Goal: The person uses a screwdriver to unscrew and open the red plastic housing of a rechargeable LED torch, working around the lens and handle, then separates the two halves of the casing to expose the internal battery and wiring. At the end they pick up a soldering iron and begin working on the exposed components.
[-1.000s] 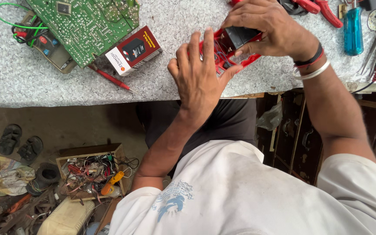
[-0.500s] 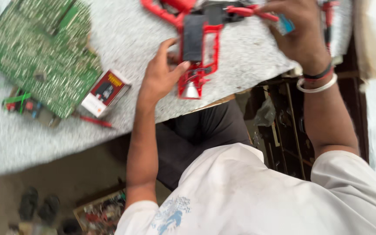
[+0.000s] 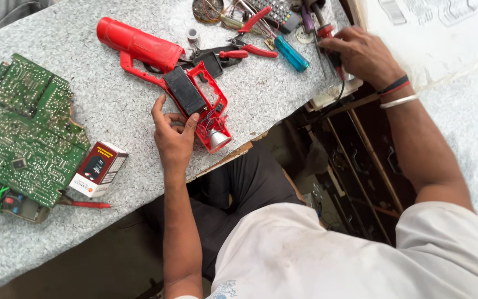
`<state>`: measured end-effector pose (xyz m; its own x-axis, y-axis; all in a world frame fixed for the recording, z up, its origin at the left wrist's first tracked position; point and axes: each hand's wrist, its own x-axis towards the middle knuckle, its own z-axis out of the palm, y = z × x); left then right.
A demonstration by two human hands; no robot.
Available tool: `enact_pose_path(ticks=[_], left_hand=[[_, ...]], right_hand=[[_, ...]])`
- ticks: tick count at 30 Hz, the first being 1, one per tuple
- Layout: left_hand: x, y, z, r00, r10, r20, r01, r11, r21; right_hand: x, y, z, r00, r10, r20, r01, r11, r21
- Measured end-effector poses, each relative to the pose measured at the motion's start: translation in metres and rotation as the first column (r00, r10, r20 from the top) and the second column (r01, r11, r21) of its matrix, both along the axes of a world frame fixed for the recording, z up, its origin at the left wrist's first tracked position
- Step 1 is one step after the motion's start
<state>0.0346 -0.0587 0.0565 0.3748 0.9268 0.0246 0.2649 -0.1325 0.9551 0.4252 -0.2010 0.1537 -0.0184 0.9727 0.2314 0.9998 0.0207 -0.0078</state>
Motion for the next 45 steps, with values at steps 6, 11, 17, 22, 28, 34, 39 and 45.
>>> enact_pose_path(ticks=[6, 11, 17, 22, 28, 34, 39, 45], left_hand=[[0.000, -0.022, 0.000, 0.959, 0.220, 0.177, -0.249, 0.955, 0.164], [0.031, -0.076, 0.008, 0.933, 0.141, 0.331, -0.308, 0.787, 0.535], [0.148, -0.110, 0.005, 0.903, -0.413, -0.115, 0.370, 0.615, 0.696], [0.218, -0.090, -0.007, 0.859, -0.104, -0.501, 0.508, 0.295, 0.809], [0.216, -0.075, -0.016, 0.882, -0.375, -0.283, 0.464, 0.594, 0.657], [0.208, -0.066, -0.015, 0.944, -0.331, 0.003, 0.303, 0.868, 0.394], [0.208, -0.063, -0.014, 0.952, -0.307, 0.002, 0.279, 0.868, 0.411], [0.207, -0.059, -0.011, 0.957, -0.290, 0.021, 0.257, 0.877, 0.405]], right_hand=[[-0.004, -0.013, -0.008, 0.981, 0.060, -0.184, -0.026, 0.983, 0.180], [-0.027, -0.059, -0.047, 0.517, 0.247, -0.819, 0.358, 0.807, 0.470], [-0.058, -0.098, -0.089, -0.456, 0.704, -0.545, 0.597, 0.696, 0.398], [-0.058, -0.121, -0.096, -0.482, 0.699, -0.528, 0.615, 0.699, 0.365], [-0.048, -0.143, -0.101, -0.498, 0.688, -0.529, 0.566, 0.719, 0.403], [-0.027, -0.177, -0.073, 0.293, 0.163, -0.942, 0.626, 0.711, 0.318], [-0.030, -0.163, -0.049, 0.730, -0.059, -0.681, 0.384, 0.860, 0.336], [-0.052, -0.106, -0.033, 0.801, -0.056, -0.595, 0.262, 0.928, 0.266]])
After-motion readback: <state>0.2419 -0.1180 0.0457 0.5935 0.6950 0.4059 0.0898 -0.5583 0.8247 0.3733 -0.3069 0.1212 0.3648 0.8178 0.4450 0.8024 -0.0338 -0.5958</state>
